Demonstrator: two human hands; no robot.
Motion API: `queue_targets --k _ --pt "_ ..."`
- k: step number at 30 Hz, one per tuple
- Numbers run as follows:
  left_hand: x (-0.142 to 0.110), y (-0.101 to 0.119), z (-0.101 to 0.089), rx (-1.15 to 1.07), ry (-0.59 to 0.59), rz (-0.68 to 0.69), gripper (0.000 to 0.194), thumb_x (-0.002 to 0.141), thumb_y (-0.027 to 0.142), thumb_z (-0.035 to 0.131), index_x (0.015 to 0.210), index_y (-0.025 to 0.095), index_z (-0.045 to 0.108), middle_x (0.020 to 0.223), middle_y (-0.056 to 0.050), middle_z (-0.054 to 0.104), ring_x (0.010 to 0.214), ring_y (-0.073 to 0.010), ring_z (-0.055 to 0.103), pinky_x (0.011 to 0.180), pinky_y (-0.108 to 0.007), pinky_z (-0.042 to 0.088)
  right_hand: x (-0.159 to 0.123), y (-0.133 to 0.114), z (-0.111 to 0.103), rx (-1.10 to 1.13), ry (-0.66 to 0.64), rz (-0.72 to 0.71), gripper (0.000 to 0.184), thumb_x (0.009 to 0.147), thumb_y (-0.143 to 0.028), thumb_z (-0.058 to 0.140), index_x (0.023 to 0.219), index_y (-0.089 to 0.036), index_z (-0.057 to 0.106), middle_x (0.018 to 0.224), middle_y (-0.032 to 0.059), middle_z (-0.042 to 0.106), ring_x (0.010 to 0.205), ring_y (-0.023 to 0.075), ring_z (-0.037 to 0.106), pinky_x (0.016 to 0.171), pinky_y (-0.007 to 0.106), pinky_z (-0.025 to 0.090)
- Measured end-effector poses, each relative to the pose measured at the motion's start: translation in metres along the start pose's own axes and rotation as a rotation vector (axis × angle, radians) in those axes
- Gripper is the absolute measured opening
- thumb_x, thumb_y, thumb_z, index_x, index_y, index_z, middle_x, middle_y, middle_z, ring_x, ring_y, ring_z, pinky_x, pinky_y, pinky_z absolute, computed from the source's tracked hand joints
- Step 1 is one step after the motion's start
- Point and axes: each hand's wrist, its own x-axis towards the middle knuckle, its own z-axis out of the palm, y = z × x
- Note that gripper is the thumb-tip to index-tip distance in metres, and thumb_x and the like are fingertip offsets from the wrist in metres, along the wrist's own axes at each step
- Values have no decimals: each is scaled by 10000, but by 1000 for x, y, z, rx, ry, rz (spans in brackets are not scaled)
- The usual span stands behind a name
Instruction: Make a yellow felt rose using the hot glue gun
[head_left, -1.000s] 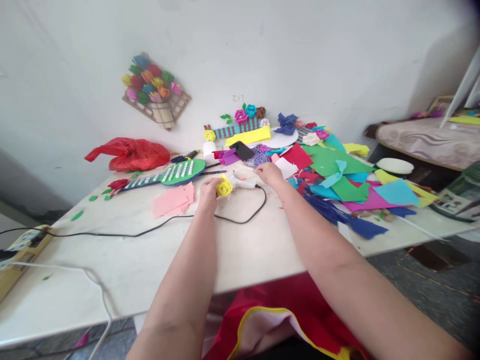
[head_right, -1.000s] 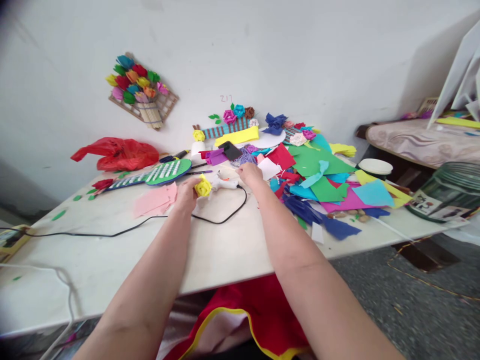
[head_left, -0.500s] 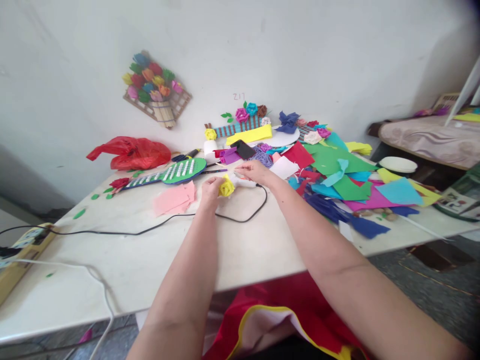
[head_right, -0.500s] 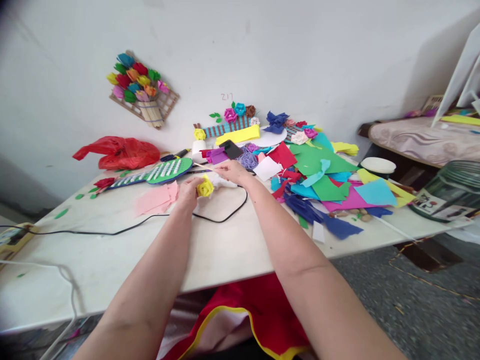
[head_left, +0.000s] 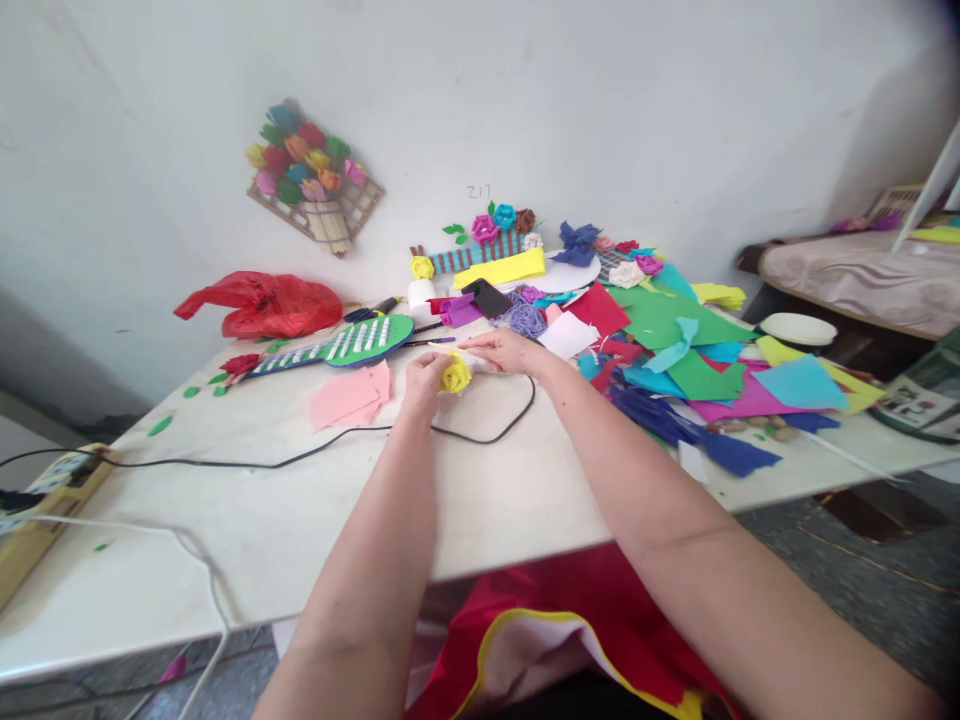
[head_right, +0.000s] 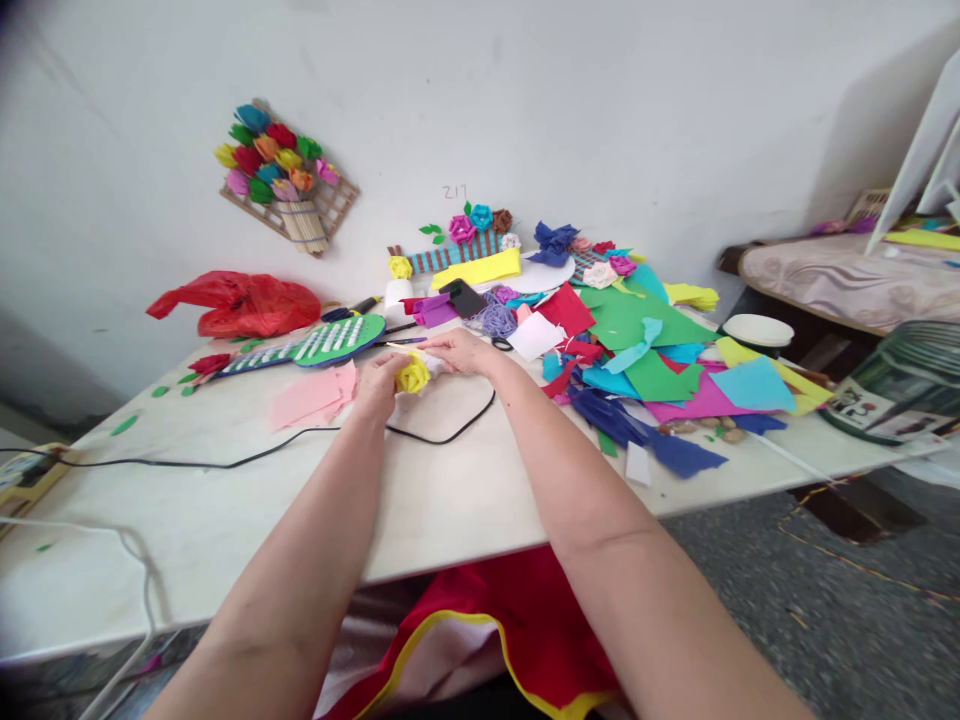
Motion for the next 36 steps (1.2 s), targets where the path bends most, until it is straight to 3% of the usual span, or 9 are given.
queue_targets --k 8,14,22,26,30,36 --pt "3 -2 -1 -8 -19 0 214 501 320 746 568 169 609 519 16 574 502 -131 534 514 -238 390 -2 -2 0 8 -6 -6 450 897 -279 501 1269 -100 680 464 -88 387 466 67 318 518 210 296" --pt "1 1 0 -42 -47 -25 250 488 324 756 652 155 673 577 -7 623 544 -148 572 538 -251 420 -3 -4 1 12 -15 4 459 890 -337 519 1251 -115 695 534 -64 484 486 68 317 535 225 314" --pt "-1 2 0 -84 -87 -47 245 460 310 747 614 143 656 553 -22 622 530 -153 580 522 -253 417 -3 -3 1 -3 9 -114 426 868 -289 531 1199 -106 728 686 8 683 662 112 553 637 219 419" --pt "0 2 0 -112 -99 -58 250 439 305 732 611 139 658 568 -47 651 602 -204 646 528 -260 439 1 2 0 -75 5 -158 404 869 -279 542 1195 -135 732 907 52 775 865 164 664 766 246 486" --pt "0 3 1 -146 -83 -67 235 424 294 715 592 145 648 550 -50 649 587 -213 650 520 -268 452 6 5 0 -191 18 -179 369 881 -244 547 1196 -202 734 1154 55 754 1070 192 682 927 279 489" --pt "0 3 3 -203 -57 -77 224 447 301 678 600 142 642 572 -69 665 609 -233 667 553 -302 504 9 6 3 -522 122 -135 320 903 -268 585 1178 -325 739 1187 11 736 1112 220 691 943 302 497"
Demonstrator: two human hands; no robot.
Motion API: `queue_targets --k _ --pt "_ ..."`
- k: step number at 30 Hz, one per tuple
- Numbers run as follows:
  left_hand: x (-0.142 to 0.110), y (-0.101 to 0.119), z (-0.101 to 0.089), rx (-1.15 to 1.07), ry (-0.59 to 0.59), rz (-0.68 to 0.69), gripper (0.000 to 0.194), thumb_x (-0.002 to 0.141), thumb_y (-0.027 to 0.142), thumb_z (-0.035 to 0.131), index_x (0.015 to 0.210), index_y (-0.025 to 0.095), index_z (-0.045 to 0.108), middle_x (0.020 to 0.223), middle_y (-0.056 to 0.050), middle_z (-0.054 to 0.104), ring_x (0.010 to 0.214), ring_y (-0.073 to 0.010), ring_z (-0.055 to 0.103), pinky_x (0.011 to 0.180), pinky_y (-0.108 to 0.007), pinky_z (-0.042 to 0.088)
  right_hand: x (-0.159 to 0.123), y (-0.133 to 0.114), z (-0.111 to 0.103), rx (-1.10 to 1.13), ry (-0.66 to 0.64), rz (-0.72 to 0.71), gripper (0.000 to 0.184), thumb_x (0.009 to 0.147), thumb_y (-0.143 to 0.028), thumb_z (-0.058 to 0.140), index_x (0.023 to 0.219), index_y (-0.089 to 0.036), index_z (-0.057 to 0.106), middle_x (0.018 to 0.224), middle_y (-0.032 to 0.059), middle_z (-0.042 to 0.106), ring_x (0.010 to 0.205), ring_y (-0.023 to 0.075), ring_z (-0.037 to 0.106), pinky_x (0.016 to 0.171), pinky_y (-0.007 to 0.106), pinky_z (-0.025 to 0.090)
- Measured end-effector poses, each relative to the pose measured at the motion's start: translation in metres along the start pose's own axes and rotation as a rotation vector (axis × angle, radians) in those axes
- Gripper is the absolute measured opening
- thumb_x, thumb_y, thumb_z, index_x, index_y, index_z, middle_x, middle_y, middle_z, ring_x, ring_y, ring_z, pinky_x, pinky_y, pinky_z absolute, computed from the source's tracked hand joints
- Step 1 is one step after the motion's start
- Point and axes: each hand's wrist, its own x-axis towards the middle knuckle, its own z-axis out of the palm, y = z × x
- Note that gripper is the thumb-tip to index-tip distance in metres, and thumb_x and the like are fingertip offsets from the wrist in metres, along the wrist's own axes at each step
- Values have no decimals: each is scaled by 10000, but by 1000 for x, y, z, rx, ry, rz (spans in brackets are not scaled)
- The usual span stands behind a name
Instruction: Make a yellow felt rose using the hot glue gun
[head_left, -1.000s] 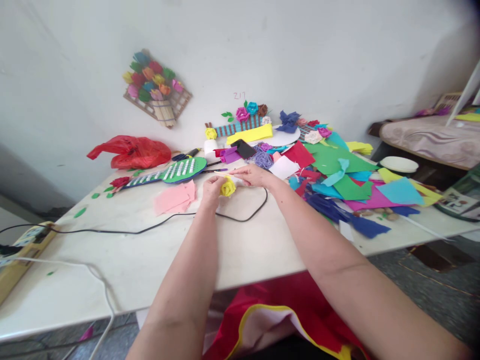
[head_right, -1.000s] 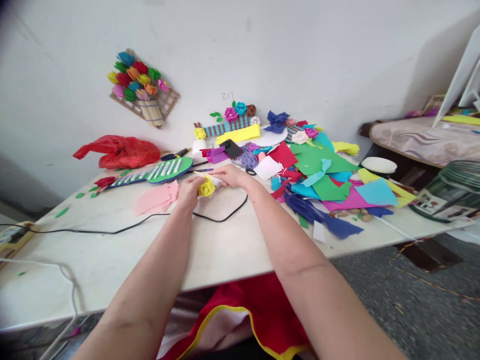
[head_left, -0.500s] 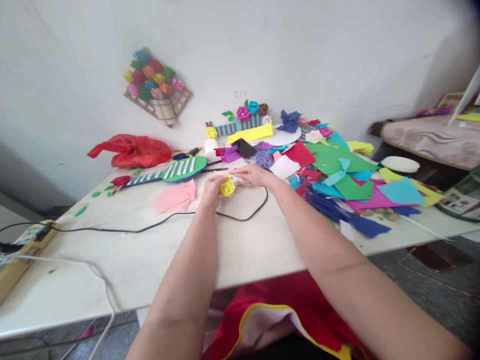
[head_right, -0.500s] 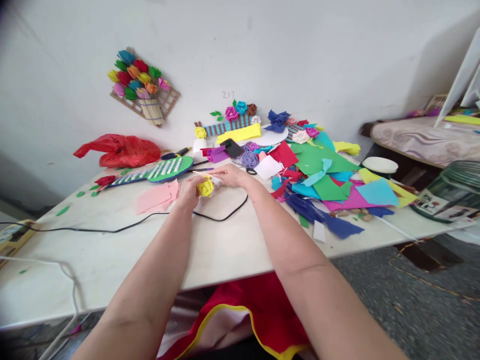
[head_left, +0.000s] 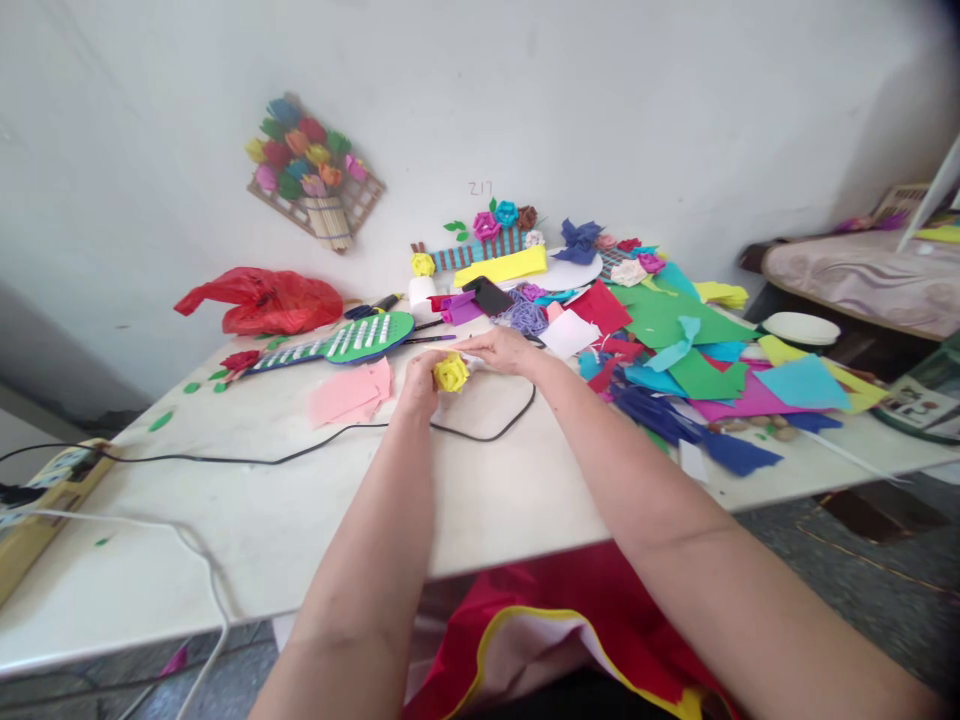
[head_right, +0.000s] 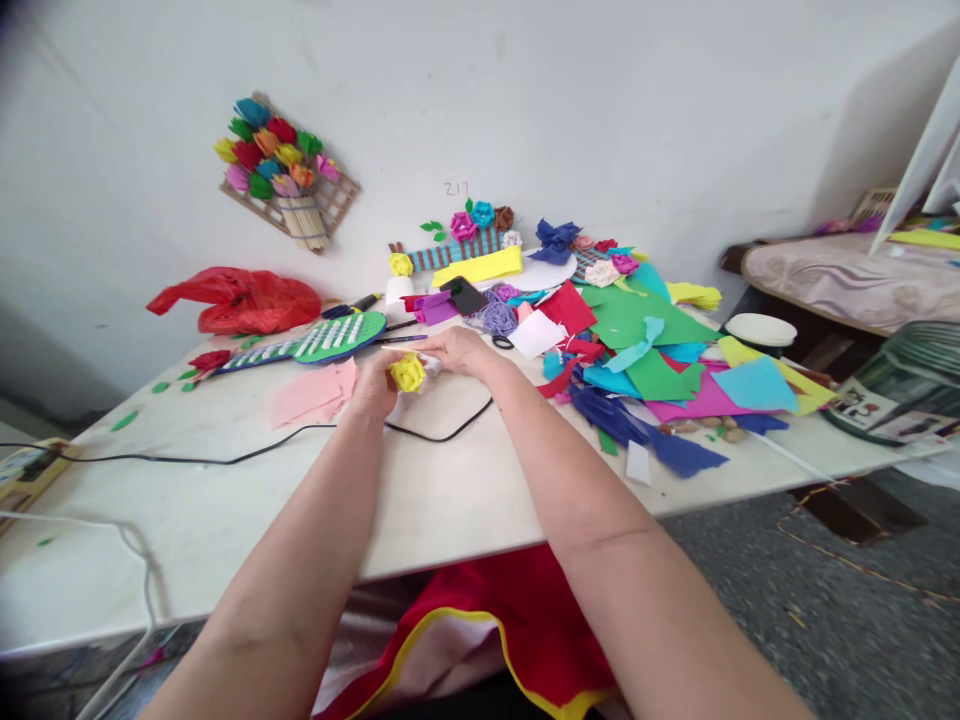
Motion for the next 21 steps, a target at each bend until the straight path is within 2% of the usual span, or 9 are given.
queue_targets --k 5,13,21 --pt "1 -2 -1 -32 21 -9 222 477 301 693 635 156 635 570 -55 662 625 -253 685 586 -334 539 -1 -3 1 -140 29 -5 332 917 -275 587 1212 -366 711 1186 -1 736 1110 219 695 934 302 502" --pt "4 -3 -2 -5 63 21 211 459 253 735 614 148 639 565 -40 661 604 -230 681 559 -299 516 -3 -5 -1 -142 20 5 335 905 -254 608 1205 -370 705 1194 11 729 1117 227 694 935 310 511" --pt "5 -7 -5 -1 32 41 235 447 277 754 608 152 639 567 -44 660 605 -229 675 531 -281 483 -2 -2 0 -113 19 -1 324 921 -272 586 1198 -387 709 1185 -20 734 1122 209 691 926 286 507"
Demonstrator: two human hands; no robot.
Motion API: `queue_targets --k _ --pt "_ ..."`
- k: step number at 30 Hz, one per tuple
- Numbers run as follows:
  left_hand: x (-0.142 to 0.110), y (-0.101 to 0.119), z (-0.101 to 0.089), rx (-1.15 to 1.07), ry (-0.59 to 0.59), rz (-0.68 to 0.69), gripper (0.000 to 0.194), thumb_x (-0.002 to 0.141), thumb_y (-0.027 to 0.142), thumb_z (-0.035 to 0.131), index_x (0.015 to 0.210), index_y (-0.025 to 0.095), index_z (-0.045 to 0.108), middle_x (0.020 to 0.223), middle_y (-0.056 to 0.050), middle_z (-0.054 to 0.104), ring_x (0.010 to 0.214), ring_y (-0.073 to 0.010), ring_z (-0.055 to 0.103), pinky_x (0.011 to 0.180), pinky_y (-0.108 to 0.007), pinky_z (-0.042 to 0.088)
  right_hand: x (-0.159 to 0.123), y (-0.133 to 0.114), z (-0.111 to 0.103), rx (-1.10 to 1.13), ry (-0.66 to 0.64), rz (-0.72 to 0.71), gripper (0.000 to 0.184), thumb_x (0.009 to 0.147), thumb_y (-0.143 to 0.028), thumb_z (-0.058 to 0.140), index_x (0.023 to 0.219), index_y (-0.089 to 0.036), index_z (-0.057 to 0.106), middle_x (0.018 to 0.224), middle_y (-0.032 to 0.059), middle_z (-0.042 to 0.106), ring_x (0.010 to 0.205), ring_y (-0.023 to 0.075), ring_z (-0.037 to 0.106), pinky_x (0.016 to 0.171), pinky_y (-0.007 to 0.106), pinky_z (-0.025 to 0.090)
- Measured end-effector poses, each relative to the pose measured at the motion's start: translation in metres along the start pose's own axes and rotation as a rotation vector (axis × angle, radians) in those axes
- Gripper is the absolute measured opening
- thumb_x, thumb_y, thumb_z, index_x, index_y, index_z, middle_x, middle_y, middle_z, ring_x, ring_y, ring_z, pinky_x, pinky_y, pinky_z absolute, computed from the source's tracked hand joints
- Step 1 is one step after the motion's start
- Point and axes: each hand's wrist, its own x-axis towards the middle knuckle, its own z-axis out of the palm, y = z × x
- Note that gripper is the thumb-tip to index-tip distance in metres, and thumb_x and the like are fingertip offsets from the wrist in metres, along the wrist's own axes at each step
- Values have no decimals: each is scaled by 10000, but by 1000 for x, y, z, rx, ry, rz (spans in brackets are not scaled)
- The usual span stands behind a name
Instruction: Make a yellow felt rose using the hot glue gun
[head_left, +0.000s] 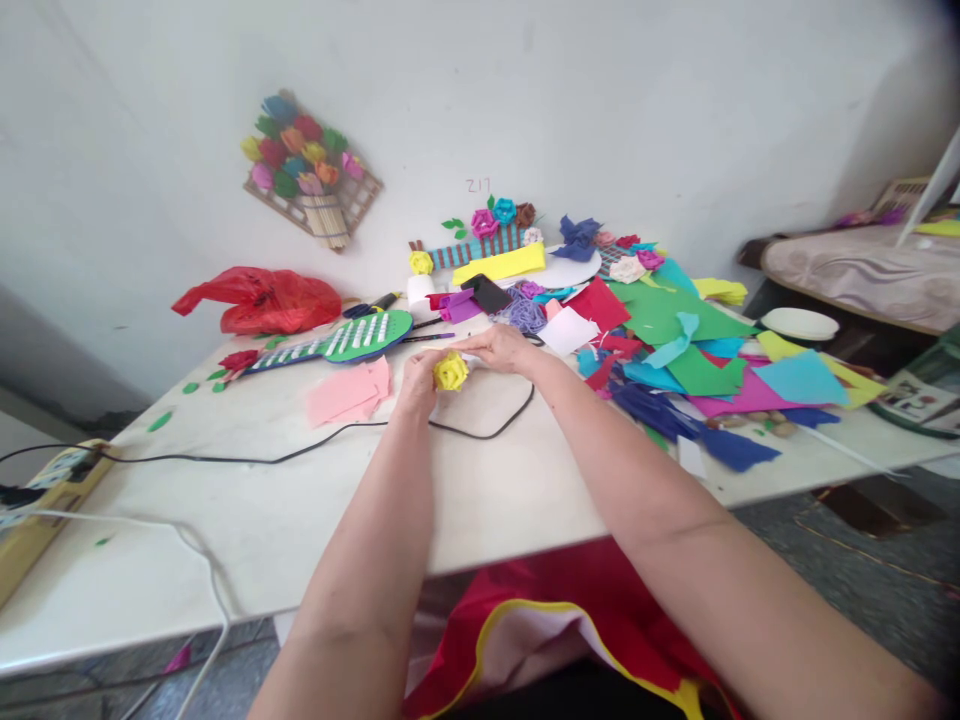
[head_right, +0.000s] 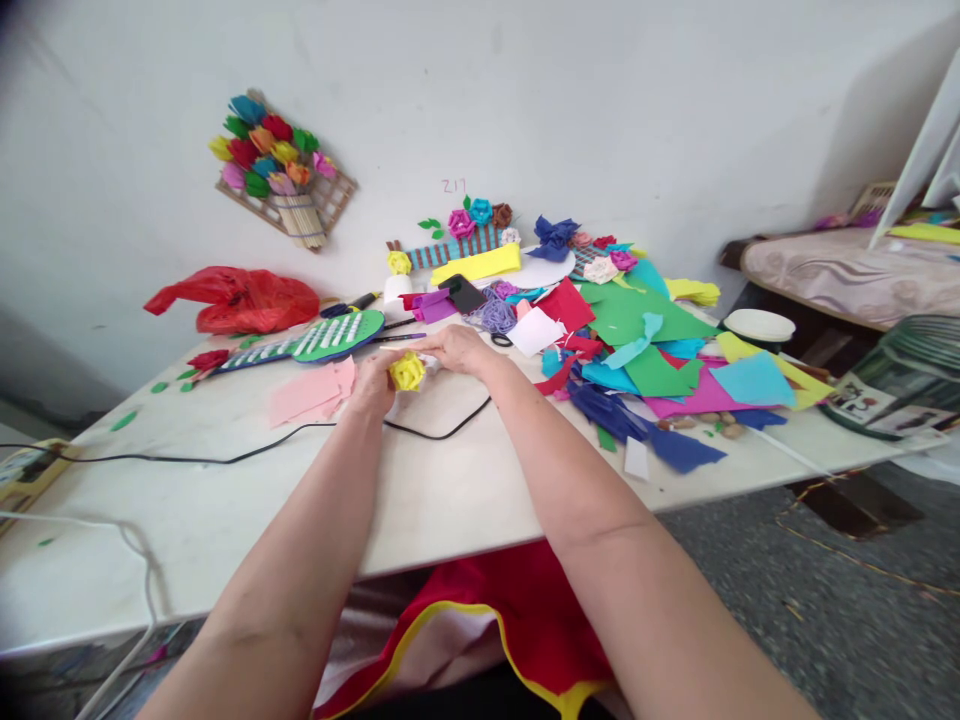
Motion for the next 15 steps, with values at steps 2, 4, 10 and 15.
queue_targets --k 2,4,10,15 --pt "0 0 0 6 1 -4 230 448 273 757 600 150 636 556 -34 649 579 -214 661 530 -279 481 0 0 0 12 -4 5 320 912 -265 596 1181 -385 720 1182 -17 737 1119 209 692 922 281 504" --pt "-1 1 1 7 3 -4 225 452 271 755 596 149 633 545 -24 637 562 -204 651 531 -278 479 -1 0 0 40 -1 4 310 901 -259 608 1160 -374 734 1175 -9 744 1110 204 692 913 270 497" --pt "-3 3 3 14 -2 17 199 447 256 737 545 165 589 519 -16 618 570 -212 659 536 -278 483 -1 0 3 228 -5 47 331 891 -217 579 1175 -224 747 800 20 773 731 127 669 735 228 466" --pt "-4 4 3 29 -52 48 214 444 292 745 508 173 578 495 -15 597 578 -222 660 552 -293 498 0 -1 4 411 -18 75 397 891 -338 538 1156 -127 746 539 -32 598 551 112 529 599 219 420"
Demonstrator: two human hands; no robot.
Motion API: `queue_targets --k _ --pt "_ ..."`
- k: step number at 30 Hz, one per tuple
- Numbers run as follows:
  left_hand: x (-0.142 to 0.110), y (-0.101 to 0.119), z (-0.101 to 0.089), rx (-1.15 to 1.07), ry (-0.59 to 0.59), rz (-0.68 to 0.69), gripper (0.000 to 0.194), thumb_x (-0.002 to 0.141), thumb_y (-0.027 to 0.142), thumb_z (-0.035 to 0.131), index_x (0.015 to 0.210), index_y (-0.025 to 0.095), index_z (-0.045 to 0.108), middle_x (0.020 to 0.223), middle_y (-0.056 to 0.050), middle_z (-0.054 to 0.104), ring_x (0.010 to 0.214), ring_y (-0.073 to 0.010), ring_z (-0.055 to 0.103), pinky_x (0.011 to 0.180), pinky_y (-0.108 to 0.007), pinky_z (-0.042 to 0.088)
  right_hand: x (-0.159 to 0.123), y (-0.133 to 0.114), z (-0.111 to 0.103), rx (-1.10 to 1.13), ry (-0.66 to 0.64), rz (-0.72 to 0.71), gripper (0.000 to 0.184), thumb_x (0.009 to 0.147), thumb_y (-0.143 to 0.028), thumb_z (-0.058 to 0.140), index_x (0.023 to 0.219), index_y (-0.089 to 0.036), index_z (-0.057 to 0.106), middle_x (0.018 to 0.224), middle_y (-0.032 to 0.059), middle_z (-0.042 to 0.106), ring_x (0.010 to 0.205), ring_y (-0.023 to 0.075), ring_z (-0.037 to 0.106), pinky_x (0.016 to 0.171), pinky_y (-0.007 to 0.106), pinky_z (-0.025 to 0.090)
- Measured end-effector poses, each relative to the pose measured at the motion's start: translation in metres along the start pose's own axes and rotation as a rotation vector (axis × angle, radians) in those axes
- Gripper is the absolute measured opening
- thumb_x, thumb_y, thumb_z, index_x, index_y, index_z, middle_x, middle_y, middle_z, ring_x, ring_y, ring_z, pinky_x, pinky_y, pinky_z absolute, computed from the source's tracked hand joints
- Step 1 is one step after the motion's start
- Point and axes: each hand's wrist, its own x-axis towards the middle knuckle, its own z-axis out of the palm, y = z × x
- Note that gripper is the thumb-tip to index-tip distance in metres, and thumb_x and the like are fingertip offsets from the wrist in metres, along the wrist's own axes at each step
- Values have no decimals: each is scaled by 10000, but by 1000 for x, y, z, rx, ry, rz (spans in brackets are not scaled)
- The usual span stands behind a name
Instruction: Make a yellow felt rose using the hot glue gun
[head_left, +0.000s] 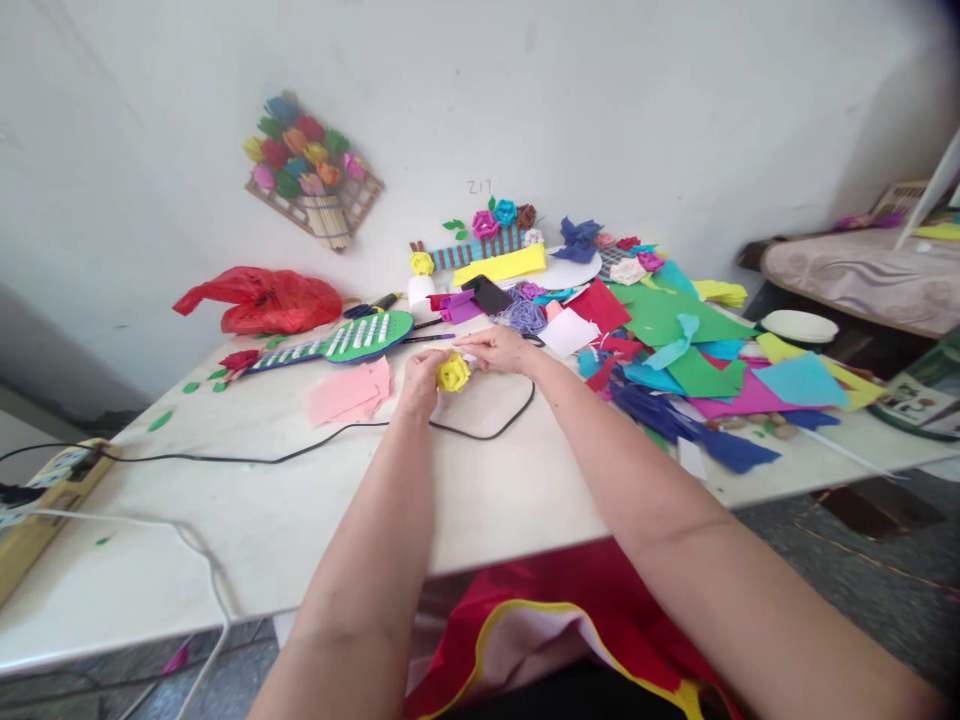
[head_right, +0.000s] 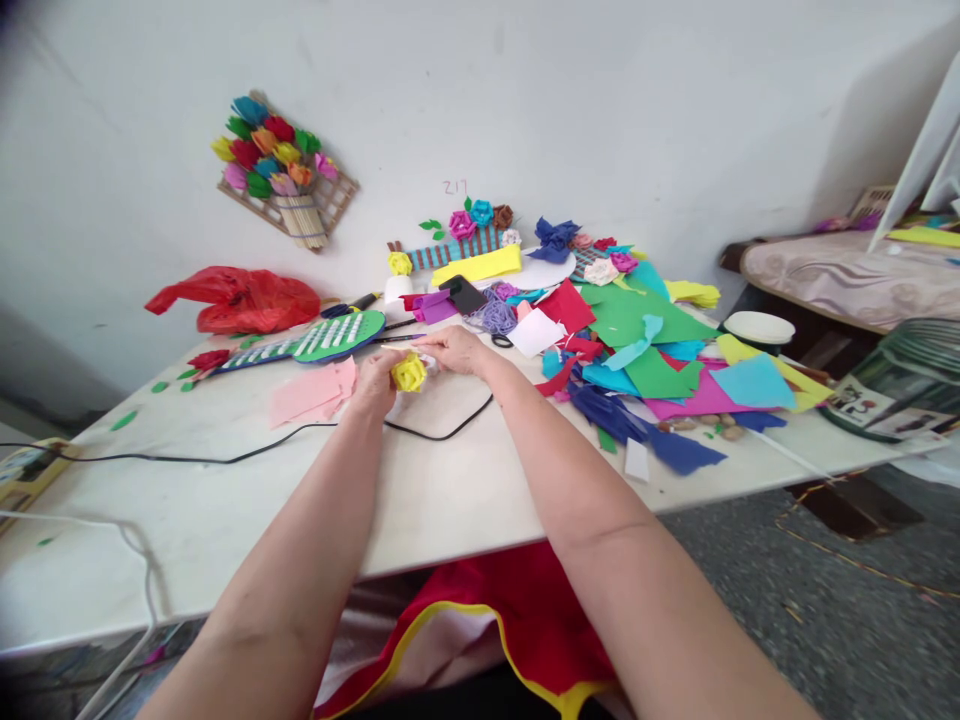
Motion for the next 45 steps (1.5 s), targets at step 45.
queue_targets --k 45 --pt "-7 6 1 115 -130 -48 214 500 287 783 559 153 627 521 -7 594 478 -133 544 502 -247 403 1 -5 2 44 72 -5 247 742 -272 561 589 -119 681 548 -19 542 579 106 470 565 224 349"
